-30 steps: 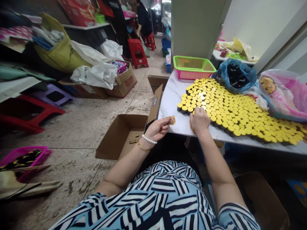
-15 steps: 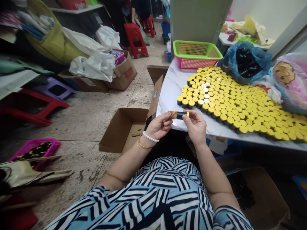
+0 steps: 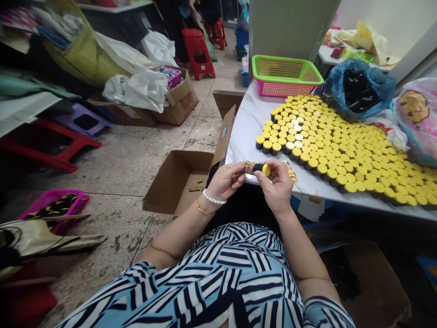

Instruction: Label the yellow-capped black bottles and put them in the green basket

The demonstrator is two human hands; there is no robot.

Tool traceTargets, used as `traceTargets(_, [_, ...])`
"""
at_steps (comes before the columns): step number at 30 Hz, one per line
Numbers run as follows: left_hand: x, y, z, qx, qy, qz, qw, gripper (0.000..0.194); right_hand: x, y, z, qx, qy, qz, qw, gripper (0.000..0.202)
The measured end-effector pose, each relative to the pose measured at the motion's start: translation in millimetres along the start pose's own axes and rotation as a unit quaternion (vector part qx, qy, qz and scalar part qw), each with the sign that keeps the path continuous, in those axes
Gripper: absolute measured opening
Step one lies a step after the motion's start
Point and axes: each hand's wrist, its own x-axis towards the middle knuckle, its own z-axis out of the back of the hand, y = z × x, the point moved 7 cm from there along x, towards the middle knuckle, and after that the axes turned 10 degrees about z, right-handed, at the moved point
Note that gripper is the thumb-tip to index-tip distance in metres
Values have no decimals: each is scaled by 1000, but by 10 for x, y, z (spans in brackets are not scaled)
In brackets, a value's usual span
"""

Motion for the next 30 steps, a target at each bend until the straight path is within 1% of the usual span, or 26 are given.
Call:
traceTargets(4, [-74,4,-13,20,-7,-4,1000,39,-28,29,4,22,4,34,999,35])
traceTargets(6, [-125,40,-12,20,-11,-1,1000,42,-48,23,-14,54,26,24,998,33])
traceTargets(8, [-198,66,23,22,-30,-12,999,41,-87,6,-24,75,48,1,996,33])
traceTargets(10, [-297,51,75,39,-52,-54,996,41,-137,9,0,79,48,-7,996,35])
traceTargets(11, [-349,33,88,53,-51,-82,994,45,-162,21,19,78,41,-1,996,37])
traceTargets(12, [-394,22,84,72,-35,-104,991,50,-188,35,34,77,36,7,996,38])
traceTargets(13, [-427,27,66,94,-6,-114,989,55,-215,48,36,76,38,14,996,38])
traceTargets(14, [-447,48,48,117,26,-111,987,56,-243,55,22,72,50,16,996,38])
traceTargets(16, [-452,119,59,152,67,-82,983,47,-304,50,-33,54,99,5,994,37])
traceTargets(18, [-426,186,131,164,69,-46,983,37,-366,45,-79,29,156,-12,987,35])
traceTargets(19, [-412,211,171,161,66,-31,984,37,-390,53,-80,11,174,-14,985,34])
traceTargets(20, [-399,235,201,154,66,-17,986,37,-408,70,-69,-11,186,-8,982,33])
traceTargets(22, [-388,270,227,144,71,4,987,39,-430,127,-28,-63,191,27,979,34])
traceTargets(24, [-396,261,216,147,67,-3,987,40,-453,174,6,-100,174,61,978,35])
traceTargets(25, [-408,238,195,154,64,-20,986,39,-468,164,16,-98,160,55,981,34])
traceTargets(26, [-424,207,165,170,62,-44,983,38,-486,124,24,-81,141,30,986,32])
traceTargets(28, [-467,137,101,219,52,-100,969,34,-544,-23,12,-20,105,-64,992,25])
traceTargets(30, [-502,91,64,275,34,-139,951,31,-616,-158,-33,40,83,-151,984,24])
